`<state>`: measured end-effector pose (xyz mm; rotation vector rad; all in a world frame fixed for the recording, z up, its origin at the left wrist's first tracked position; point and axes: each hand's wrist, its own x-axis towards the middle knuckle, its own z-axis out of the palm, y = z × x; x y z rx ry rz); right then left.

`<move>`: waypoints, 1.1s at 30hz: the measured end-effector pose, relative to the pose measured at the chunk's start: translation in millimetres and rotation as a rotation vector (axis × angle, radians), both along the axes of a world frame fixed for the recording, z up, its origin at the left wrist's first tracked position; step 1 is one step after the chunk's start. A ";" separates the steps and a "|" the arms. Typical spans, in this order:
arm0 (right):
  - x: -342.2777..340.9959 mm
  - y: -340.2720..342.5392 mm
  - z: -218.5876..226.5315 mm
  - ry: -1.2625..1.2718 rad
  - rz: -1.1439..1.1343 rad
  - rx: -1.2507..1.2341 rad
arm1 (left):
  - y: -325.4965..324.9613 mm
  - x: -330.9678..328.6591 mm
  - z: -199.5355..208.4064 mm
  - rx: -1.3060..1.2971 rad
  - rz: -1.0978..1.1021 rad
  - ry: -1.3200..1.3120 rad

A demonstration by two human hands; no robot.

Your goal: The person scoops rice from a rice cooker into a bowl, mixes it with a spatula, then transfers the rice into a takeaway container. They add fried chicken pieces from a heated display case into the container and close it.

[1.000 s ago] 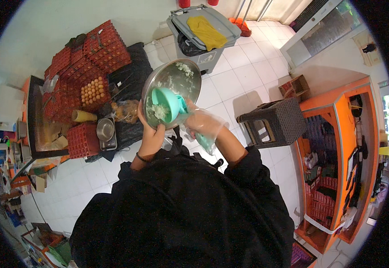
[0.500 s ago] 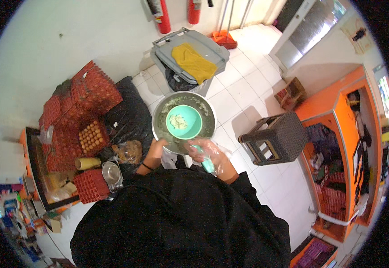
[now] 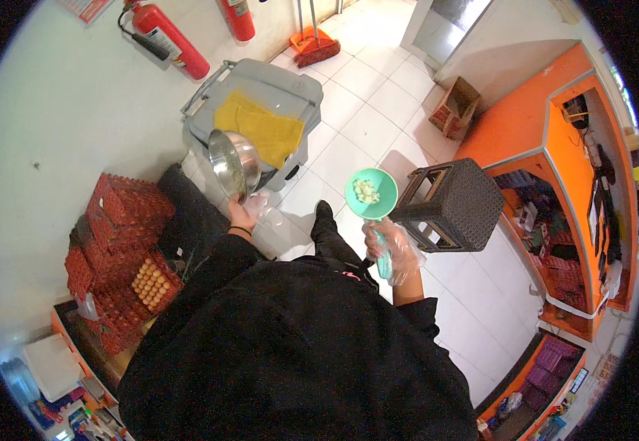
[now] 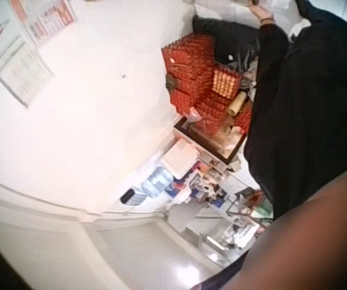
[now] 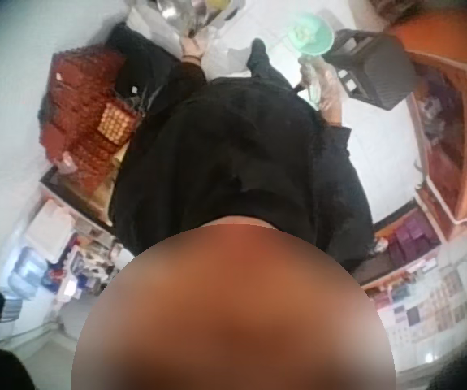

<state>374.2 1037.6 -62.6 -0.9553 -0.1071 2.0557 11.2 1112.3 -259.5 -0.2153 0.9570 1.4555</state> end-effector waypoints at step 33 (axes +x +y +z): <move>-270.5 195.3 -154.9 -1.218 0.343 0.272 | 115.6 -99.2 134.1 0.414 -0.319 -0.125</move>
